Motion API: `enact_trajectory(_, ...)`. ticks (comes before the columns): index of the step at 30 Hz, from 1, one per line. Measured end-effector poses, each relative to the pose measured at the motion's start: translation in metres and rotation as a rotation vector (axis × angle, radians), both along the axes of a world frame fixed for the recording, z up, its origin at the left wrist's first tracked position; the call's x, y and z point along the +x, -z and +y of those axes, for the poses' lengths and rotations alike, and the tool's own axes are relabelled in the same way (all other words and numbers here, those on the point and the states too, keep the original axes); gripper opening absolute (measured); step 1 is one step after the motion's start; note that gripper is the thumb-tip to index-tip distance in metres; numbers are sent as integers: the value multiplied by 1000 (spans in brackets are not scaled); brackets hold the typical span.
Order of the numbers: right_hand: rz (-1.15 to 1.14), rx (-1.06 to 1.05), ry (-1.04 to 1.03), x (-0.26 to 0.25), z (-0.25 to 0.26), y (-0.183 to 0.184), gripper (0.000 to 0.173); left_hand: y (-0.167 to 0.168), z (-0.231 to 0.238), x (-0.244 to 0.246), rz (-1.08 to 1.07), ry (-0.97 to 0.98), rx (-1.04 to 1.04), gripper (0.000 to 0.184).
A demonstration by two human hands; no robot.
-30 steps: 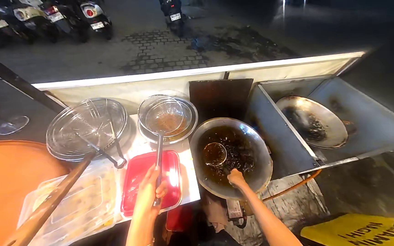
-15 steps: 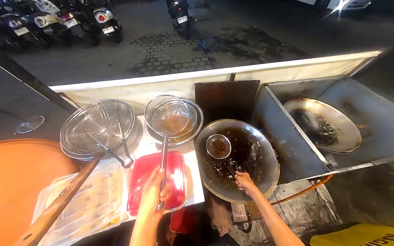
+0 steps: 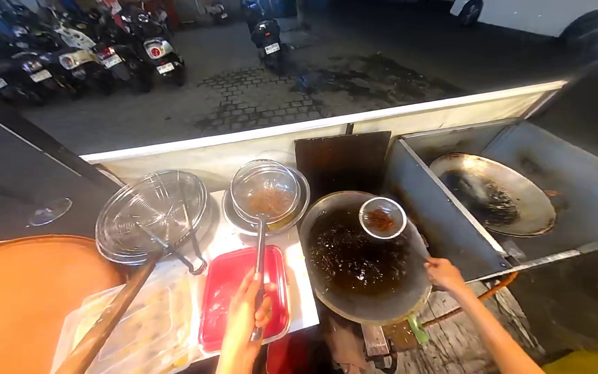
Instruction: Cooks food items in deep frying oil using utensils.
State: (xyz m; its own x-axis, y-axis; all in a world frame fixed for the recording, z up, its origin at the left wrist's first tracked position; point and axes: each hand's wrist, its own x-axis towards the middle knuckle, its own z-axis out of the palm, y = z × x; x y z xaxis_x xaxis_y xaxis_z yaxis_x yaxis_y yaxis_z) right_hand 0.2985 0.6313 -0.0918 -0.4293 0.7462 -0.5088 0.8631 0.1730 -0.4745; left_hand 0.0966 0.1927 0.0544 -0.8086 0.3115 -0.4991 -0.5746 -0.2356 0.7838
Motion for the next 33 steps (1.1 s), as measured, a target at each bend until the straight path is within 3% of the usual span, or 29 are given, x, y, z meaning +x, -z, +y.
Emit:
enact_trajectory(5,-364,307,-130,-19,18,-18,37,0,-6,3,3,-3,-22,34)
enact_trajectory(9,-473,251,-255,-49,-13,-2,36,-2,-10,4,1,3,-40,36)
enact_trajectory(17,-356,-11,-295,-103,-77,62,47,-2,-18,5,18,19,-40,39)
enact_trajectory(26,-41,-240,-56,-139,-110,87,38,-5,-19,9,29,45,-56,39)
enact_trajectory(29,76,-352,1,-136,-111,91,41,-6,-20,11,28,49,-46,38)
enact_trajectory(33,295,-564,205,-119,-102,84,32,-8,-21,13,21,39,-27,38)
